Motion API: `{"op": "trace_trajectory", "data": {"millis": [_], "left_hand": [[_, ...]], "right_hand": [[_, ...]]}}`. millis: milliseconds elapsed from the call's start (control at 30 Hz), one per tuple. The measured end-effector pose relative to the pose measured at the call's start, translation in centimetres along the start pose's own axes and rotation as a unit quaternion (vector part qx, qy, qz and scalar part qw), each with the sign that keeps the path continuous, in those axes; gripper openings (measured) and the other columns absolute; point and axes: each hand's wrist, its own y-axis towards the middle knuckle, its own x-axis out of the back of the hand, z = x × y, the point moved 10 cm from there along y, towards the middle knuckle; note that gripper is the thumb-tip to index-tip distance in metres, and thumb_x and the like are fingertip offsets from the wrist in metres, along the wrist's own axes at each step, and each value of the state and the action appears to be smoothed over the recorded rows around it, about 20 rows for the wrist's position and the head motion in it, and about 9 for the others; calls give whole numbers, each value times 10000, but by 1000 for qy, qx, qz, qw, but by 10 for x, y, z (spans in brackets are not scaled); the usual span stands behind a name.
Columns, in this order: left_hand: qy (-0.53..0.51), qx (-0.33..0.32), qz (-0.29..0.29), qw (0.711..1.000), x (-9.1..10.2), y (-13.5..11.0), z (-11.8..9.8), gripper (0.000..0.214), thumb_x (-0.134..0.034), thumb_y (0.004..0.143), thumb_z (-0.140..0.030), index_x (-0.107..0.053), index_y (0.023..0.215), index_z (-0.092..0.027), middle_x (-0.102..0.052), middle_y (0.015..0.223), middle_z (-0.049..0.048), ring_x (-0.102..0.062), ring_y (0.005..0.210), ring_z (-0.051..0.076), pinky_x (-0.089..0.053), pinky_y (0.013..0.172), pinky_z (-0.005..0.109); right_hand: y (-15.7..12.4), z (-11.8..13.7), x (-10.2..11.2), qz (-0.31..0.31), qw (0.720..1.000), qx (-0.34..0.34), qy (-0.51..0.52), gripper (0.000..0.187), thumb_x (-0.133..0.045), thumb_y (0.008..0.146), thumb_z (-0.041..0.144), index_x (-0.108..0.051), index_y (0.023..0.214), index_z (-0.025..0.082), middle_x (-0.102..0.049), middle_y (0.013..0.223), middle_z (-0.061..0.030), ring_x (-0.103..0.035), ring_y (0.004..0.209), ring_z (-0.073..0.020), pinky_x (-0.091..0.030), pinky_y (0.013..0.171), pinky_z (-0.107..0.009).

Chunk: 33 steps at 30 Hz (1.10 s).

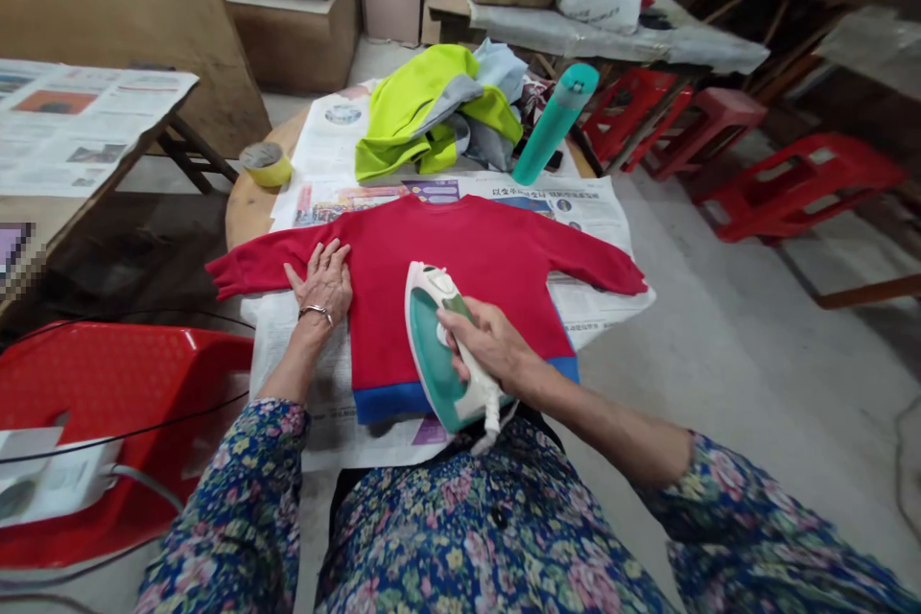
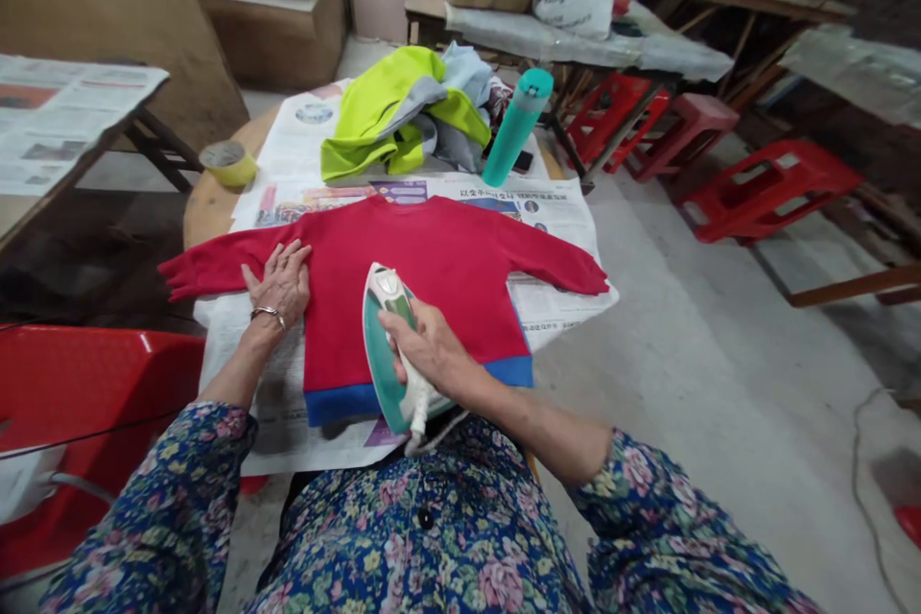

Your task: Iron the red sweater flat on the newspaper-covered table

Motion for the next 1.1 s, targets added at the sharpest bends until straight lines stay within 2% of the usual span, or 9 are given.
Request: {"op": "trace_trajectory", "data": {"millis": [133, 300, 433, 533, 633, 733, 900, 967, 1100], "left_hand": [[-5, -6, -1, 1000, 1, 0, 1, 535, -478, 1031, -233, -683, 1512, -345, -558, 1716, 65, -370, 1681, 333, 84, 1348, 777], [2, -5, -2, 1000, 2, -1, 1, 522, -440, 1050, -260, -682, 1505, -341, -555, 1721, 55, -384, 1672, 308, 92, 1365, 736], [13, -1, 6, 1000, 3, -1, 0, 533, -450, 1038, -253, -673, 1511, -355, -543, 1731, 50, -382, 1672, 300, 83, 1377, 714], [17, -6, 8, 1000, 5, 0, -1, 536, -473, 1030, -244, -666, 1515, -366, -564, 1714, 55, -387, 1668, 320, 94, 1354, 760], [11, -11, -1, 1000, 8, 1, -2, 518, -476, 1038, -253, -673, 1499, -385, -581, 1701, 49, -402, 1658, 325, 49, 1364, 755], [5, -7, -5, 1000, 10, 1, 0, 517, -452, 1045, -257, -671, 1501, -363, -562, 1717, 52, -391, 1664, 329, 25, 1381, 723], [-20, -8, 10, 1000, 8, 3, 0, 543, -445, 1040, -258, -651, 1535, -343, -550, 1728, 27, -344, 1684, 360, -7, 1386, 717], [-17, -8, 7, 1000, 8, 3, 0, 547, -441, 1041, -253, -652, 1540, -329, -559, 1720, 33, -343, 1685, 361, -13, 1387, 711], [10, -8, -7, 1000, 12, 1, -3, 541, -434, 1047, -251, -665, 1528, -340, -571, 1708, 67, -374, 1676, 337, -10, 1375, 740]], "right_hand": [[1, 2, 24, -40, 999, 11, -8, 333, -626, 1054, 320, -543, 743, 236, -516, 444, 74, -454, 319, -86, -373, 335, -160], [58, 38, 57, -150, 988, 22, 27, 406, -610, 1090, 277, -503, 700, 235, -529, 488, 51, -494, 351, -101, -395, 340, -187], [100, 69, 62, -191, 979, 45, 58, 433, -589, 1124, 279, -479, 707, 241, -483, 481, 67, -493, 384, -108, -422, 367, -194], [106, 74, 58, -195, 977, 49, 68, 437, -594, 1125, 260, -474, 706, 239, -488, 494, 72, -484, 386, -103, -429, 372, -200], [85, 60, 46, -143, 988, 36, 49, 439, -613, 1110, 260, -494, 688, 236, -516, 500, 59, -486, 366, -104, -405, 347, -209], [44, 36, 38, -74, 997, 31, 11, 418, -632, 1081, 266, -517, 680, 235, -517, 496, 63, -479, 340, -99, -370, 327, -207], [-28, -1, 45, 1, 998, 62, -22, 337, -694, 974, 376, -543, 707, 236, -531, 536, 72, -500, 364, -83, -397, 376, -189], [-46, -16, 62, -24, 998, 51, -23, 337, -728, 915, 464, -551, 733, 243, -532, 544, 79, -494, 359, -87, -384, 362, -196], [-59, -36, 110, -133, 991, 5, -2, 418, -772, 796, 590, -538, 719, 253, -499, 474, 87, -463, 329, -105, -370, 334, -208]]}}
